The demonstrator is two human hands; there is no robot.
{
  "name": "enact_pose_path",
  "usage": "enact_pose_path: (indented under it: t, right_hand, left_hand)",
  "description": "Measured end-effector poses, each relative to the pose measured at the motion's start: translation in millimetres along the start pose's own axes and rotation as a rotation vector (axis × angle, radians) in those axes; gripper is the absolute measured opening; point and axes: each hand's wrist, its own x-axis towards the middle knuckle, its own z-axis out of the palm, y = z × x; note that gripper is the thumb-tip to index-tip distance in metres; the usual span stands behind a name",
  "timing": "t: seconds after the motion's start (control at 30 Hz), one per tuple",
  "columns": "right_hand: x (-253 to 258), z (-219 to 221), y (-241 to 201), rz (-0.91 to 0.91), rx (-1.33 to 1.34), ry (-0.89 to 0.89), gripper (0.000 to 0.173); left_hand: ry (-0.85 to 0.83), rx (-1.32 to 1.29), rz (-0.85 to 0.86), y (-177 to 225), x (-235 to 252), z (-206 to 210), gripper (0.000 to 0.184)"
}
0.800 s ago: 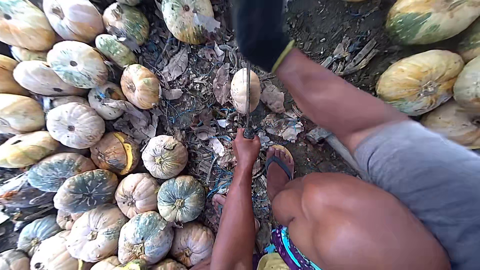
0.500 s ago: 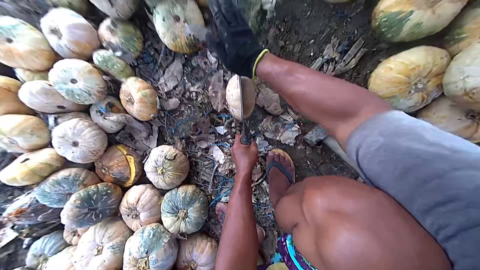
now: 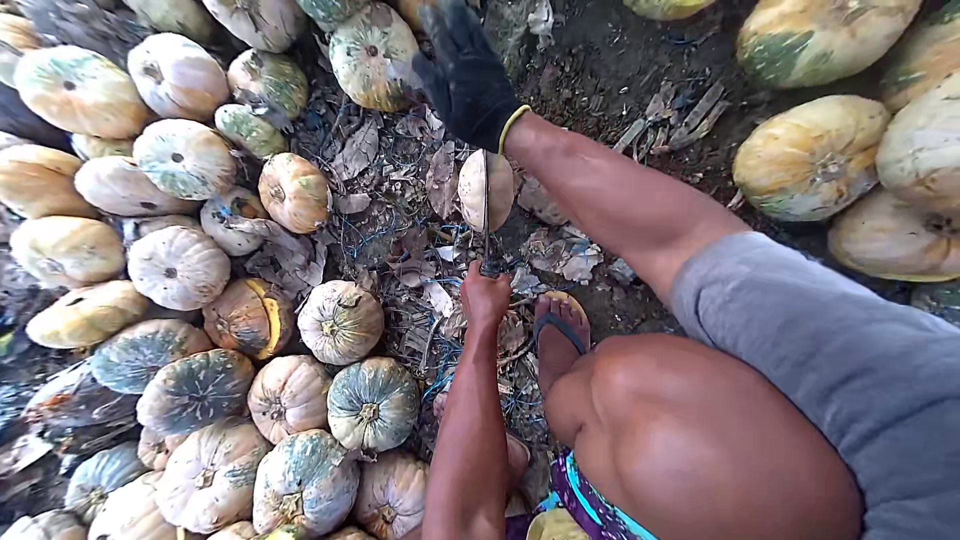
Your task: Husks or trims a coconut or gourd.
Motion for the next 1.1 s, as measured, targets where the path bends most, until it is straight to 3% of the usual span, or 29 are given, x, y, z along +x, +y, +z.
enact_pose_path:
  t: [0.07,0.13,0.23,0.3,0.43,0.5,0.77,1.1]
  right_hand:
    - [-2.3,10.0,9.0,-0.010,-0.008,0.024,0.069]
    - [-15.0,24.3,25.6,0.033,-0.027,-0.099,0.074]
    - [-23.5,4.8,26.4,0.074,0.129,0.174,0.061]
    - [-49.9,-13.1,22.2,0.204,0.371,0.323,0.053]
    - [-128.6,14.3,23.4,0.633,0.737,0.071,0.064]
    - [-146.6,37.1,24.9,0.716,0.820,0.053,0.069]
    - [-142.9,27.3,26.3,0.628,0.585,-0.130,0.076]
    - [-139.4,18.8,23.7,0.576,0.491,-0.224,0.074]
  left_hand:
    - [-0.003,0.026,-0.001,3.1,4.6,3.1,0.036]
    - [-0.031,0.057,-0.007,3.0,2.5,3.7,0.035]
    - [-0.042,0.050,-0.019,6.5,2.7,5.1,0.036]
    - [-0.052,0.043,-0.033,9.3,1.5,6.3,0.038]
    - [-0.025,-0.004,-0.029,11.3,-4.3,26.3,0.035]
    - [-0.017,-0.038,-0.027,8.2,-5.3,33.8,0.034]
    - [-0.128,-0.384,-0.069,-10.6,-1.8,29.8,0.035]
    - [-0.264,-0.540,-0.097,-21.2,-0.3,9.2,0.032]
